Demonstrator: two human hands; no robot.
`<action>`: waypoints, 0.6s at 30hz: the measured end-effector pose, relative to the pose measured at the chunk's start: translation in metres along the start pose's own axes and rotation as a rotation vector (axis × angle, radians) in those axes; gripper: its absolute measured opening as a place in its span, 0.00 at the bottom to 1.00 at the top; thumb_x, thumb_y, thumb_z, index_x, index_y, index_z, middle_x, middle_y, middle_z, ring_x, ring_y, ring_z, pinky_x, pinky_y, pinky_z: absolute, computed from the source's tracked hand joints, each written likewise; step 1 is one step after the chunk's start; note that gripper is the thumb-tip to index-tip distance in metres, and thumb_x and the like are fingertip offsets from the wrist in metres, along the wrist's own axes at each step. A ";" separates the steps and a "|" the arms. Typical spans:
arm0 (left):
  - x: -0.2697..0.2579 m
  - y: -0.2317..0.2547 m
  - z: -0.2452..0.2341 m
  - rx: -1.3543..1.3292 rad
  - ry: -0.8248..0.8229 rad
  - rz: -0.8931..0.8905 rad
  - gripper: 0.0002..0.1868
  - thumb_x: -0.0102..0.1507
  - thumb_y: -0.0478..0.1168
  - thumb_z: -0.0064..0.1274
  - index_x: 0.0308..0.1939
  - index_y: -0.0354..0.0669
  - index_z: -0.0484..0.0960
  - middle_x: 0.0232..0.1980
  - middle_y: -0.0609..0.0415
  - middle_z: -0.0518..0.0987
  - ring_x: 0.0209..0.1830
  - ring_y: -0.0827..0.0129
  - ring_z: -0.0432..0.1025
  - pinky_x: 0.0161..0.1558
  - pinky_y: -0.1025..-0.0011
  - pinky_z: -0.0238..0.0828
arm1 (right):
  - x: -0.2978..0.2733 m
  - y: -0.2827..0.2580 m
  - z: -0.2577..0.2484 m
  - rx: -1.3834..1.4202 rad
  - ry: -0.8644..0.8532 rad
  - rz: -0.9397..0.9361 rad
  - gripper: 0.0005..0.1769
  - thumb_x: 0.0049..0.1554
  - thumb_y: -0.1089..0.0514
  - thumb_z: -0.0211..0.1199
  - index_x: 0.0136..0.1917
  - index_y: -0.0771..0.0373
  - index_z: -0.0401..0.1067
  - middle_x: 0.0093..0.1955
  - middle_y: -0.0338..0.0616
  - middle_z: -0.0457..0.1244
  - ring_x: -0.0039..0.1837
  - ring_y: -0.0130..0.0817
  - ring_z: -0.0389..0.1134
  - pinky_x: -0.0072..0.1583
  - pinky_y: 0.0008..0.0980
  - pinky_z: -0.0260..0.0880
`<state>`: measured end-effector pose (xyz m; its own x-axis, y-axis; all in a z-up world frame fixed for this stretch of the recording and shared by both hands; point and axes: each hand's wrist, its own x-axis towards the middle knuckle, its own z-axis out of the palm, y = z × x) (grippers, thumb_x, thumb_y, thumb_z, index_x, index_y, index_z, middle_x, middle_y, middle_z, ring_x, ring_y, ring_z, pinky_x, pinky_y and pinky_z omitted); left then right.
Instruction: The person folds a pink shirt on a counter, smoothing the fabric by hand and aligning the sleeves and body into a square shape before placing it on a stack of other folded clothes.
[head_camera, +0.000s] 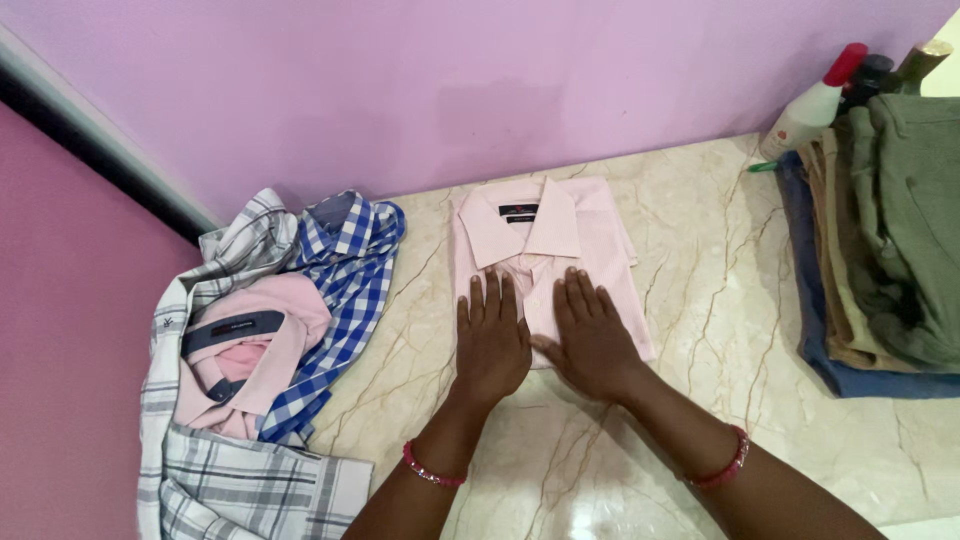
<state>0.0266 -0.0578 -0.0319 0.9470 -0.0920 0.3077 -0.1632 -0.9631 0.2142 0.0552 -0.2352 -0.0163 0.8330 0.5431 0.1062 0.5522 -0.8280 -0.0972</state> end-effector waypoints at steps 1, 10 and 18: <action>0.001 -0.002 0.002 0.000 -0.009 -0.006 0.39 0.68 0.47 0.39 0.78 0.30 0.50 0.82 0.33 0.46 0.82 0.41 0.38 0.75 0.45 0.32 | -0.001 -0.003 0.000 0.020 -0.020 -0.018 0.52 0.65 0.29 0.38 0.80 0.76 0.36 0.83 0.68 0.33 0.85 0.56 0.29 0.78 0.51 0.31; 0.003 -0.004 -0.005 -0.133 -0.005 0.015 0.41 0.69 0.60 0.39 0.79 0.42 0.49 0.82 0.37 0.45 0.82 0.40 0.36 0.75 0.41 0.28 | 0.010 0.005 -0.010 0.139 -0.027 0.007 0.48 0.65 0.30 0.35 0.81 0.70 0.38 0.85 0.59 0.34 0.86 0.47 0.31 0.79 0.48 0.33; -0.001 0.009 -0.011 0.014 0.005 0.020 0.37 0.69 0.57 0.42 0.81 0.59 0.52 0.83 0.36 0.46 0.82 0.33 0.36 0.67 0.21 0.30 | 0.008 0.007 0.001 0.084 0.012 -0.072 0.49 0.67 0.29 0.34 0.81 0.72 0.38 0.85 0.62 0.34 0.86 0.50 0.30 0.79 0.48 0.32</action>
<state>0.0206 -0.0638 -0.0201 0.9423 -0.1102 0.3162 -0.1784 -0.9644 0.1953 0.0663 -0.2367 -0.0175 0.7910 0.5984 0.1273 0.6117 -0.7723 -0.1713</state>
